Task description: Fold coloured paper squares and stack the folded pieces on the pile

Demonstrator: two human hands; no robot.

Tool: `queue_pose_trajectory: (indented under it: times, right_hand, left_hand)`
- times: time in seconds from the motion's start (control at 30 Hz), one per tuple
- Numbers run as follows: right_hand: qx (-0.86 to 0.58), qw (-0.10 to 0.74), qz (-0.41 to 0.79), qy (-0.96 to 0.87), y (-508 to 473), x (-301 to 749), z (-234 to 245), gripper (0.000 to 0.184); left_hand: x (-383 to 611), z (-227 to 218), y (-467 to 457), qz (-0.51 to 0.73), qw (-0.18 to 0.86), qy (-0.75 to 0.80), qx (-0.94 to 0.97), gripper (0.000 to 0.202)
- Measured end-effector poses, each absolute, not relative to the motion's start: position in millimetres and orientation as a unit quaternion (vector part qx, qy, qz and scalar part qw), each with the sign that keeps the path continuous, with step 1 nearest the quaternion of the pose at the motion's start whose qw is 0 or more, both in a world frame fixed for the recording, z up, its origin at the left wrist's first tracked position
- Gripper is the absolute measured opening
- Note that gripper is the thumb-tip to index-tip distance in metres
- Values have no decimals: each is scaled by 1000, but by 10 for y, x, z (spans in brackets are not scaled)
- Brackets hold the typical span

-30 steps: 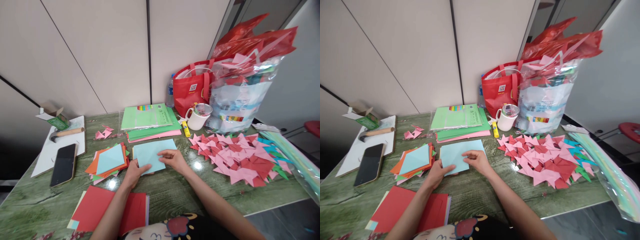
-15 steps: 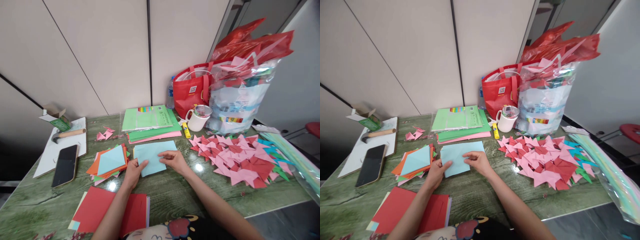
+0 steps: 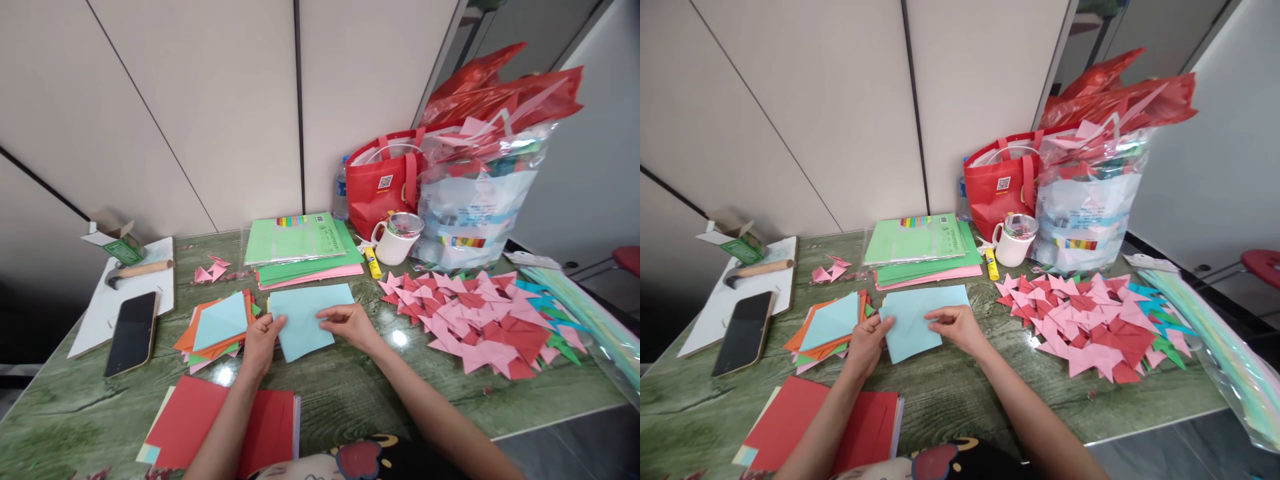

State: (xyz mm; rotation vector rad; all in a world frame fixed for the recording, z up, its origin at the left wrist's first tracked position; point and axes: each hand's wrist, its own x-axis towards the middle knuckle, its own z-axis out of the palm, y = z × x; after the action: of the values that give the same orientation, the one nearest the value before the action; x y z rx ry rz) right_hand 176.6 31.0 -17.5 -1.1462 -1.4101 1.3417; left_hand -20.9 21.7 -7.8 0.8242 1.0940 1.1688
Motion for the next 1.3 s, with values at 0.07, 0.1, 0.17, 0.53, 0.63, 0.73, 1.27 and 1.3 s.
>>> queue_pose_trajectory:
  times: [0.07,0.1,0.17,0.53,0.63,0.73,1.27,1.3]
  right_hand:
    - [-456,423,544,-562,316,1776,-182,28]
    - [-455,421,548,-561,319,1780,-187,28]
    - [-454,421,551,-560,323,1786,-195,28]
    - [-453,421,552,-559,323,1782,-192,27]
    - [-448,412,560,-562,322,1779,-188,29]
    - [-445,411,567,-559,319,1776,-185,30]
    - [-445,439,584,-517,339,1800,-212,30]
    - [-447,440,582,-517,342,1801,-217,30]
  left_hand:
    - [-202,-74,206,510,619,473,364,19]
    - [-199,-67,201,510,619,471,367,19]
    - [-194,-44,192,512,617,469,371,19]
    - [-209,-27,209,562,576,478,351,20]
    - [-225,-60,208,575,555,483,358,18]
    - [-226,-55,207,578,548,489,355,20]
    - [-169,-31,175,525,574,505,375,32]
    - [-164,-25,174,524,579,503,370,32]
